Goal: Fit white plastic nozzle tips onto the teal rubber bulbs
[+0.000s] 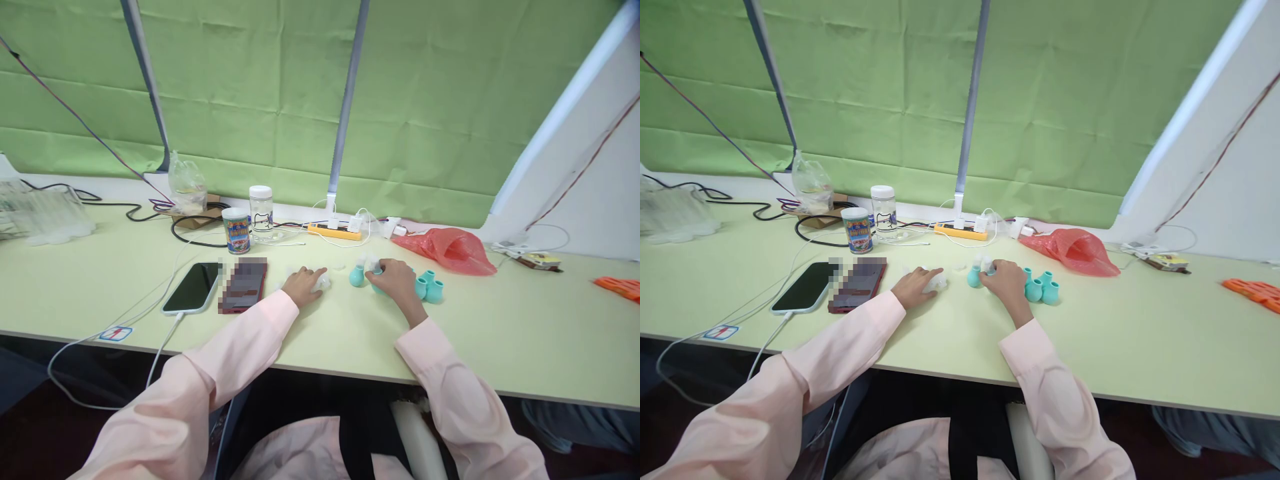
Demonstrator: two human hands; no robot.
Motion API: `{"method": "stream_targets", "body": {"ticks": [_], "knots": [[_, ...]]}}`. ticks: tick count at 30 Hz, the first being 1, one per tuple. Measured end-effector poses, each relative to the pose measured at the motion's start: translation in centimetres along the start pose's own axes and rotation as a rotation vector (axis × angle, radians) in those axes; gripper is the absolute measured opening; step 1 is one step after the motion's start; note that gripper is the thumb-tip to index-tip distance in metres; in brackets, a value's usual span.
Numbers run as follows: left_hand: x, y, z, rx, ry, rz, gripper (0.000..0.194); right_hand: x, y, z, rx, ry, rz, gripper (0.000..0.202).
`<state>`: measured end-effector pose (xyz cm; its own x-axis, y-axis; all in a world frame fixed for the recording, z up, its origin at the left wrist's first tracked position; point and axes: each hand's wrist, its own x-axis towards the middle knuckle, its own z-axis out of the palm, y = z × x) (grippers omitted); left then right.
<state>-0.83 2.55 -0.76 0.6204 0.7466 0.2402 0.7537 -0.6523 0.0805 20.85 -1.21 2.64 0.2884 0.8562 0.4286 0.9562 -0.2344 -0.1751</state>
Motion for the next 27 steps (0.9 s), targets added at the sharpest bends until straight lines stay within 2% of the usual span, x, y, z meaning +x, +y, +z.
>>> {"method": "stream_targets", "body": {"ticks": [7,11,16,19,27], "knots": [[-0.04,0.16,-0.15,-0.001,0.037,-0.033,0.050,0.24,0.40,0.59,0.047,-0.008,-0.003,0.023],[-0.11,0.14,-0.46,-0.029,0.075,-0.071,0.039,0.32,0.67,0.88,0.105,0.005,-0.009,0.032],[-0.02,-0.16,-0.85,-0.062,0.074,-0.122,0.043,0.26,0.61,0.80,0.137,-0.020,0.002,0.044],[0.05,-0.22,-0.84,-0.024,0.086,-0.147,0.039,0.20,0.43,0.62,0.105,-0.019,0.028,0.048],[0.02,-0.09,-0.30,0.084,0.035,-0.109,0.035,0.02,-0.04,0.48,0.082,0.037,0.020,0.049]]}}
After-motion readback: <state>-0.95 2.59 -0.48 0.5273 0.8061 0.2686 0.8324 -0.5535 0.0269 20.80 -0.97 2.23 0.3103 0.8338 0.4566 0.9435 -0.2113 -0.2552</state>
